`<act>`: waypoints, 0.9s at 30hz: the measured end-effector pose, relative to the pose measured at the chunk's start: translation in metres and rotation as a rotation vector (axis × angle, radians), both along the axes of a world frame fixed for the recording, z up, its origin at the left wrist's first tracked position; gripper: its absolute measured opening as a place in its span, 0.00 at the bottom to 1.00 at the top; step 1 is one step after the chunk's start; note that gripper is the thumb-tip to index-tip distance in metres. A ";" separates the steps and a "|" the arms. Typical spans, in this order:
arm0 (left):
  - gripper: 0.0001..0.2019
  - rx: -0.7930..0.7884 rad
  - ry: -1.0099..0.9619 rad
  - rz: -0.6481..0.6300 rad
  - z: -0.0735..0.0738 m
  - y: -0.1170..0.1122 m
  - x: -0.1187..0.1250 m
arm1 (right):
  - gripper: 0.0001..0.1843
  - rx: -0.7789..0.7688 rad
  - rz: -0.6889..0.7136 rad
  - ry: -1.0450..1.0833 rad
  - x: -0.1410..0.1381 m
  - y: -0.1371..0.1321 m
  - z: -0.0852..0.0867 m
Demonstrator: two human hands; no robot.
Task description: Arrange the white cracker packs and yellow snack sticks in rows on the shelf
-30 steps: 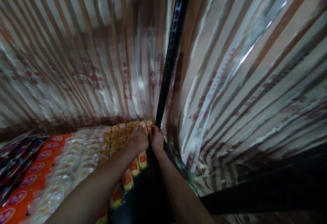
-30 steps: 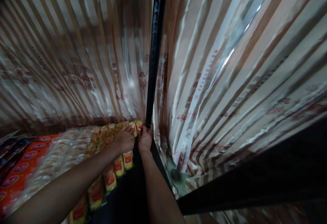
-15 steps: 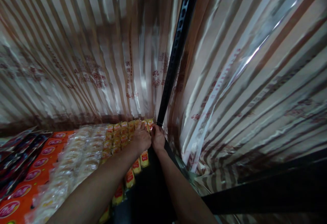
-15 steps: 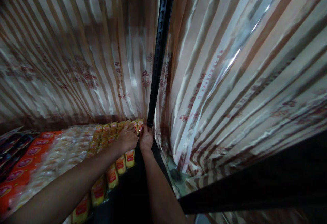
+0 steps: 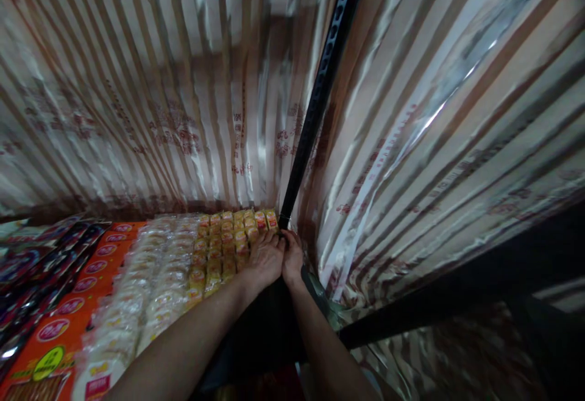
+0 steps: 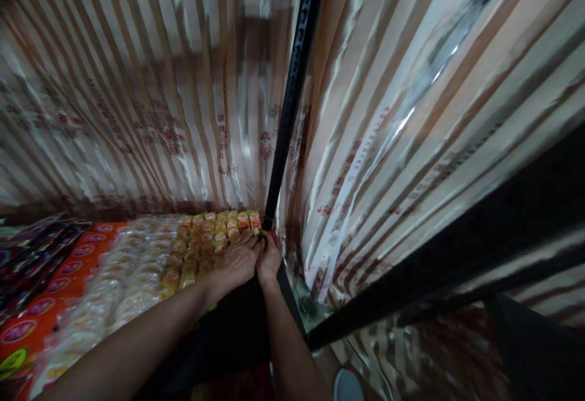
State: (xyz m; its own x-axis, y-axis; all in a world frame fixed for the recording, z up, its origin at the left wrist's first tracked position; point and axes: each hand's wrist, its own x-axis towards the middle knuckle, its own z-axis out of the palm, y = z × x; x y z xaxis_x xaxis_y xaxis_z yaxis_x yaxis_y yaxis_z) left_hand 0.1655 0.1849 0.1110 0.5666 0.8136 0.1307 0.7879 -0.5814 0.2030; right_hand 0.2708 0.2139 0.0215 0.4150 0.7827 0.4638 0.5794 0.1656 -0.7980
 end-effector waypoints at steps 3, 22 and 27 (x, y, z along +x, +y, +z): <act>0.21 -0.010 -0.057 -0.014 -0.007 -0.028 0.001 | 0.19 0.006 -0.001 0.070 -0.003 -0.031 0.004; 0.19 -0.571 -0.407 0.048 -0.107 -0.256 -0.094 | 0.16 -0.576 0.257 0.070 -0.064 -0.301 -0.061; 0.17 -0.824 -0.311 0.250 -0.142 -0.253 -0.102 | 0.17 -0.649 0.103 0.096 -0.073 -0.283 -0.087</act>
State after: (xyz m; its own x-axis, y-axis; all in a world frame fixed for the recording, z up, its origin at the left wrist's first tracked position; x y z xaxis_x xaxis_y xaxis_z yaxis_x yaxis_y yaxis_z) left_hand 0.0639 -0.0684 -0.0307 0.3975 0.8114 -0.4286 0.7116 0.0224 0.7022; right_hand 0.1975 -0.0696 -0.0660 0.3394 0.9285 -0.1507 0.5081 -0.3158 -0.8013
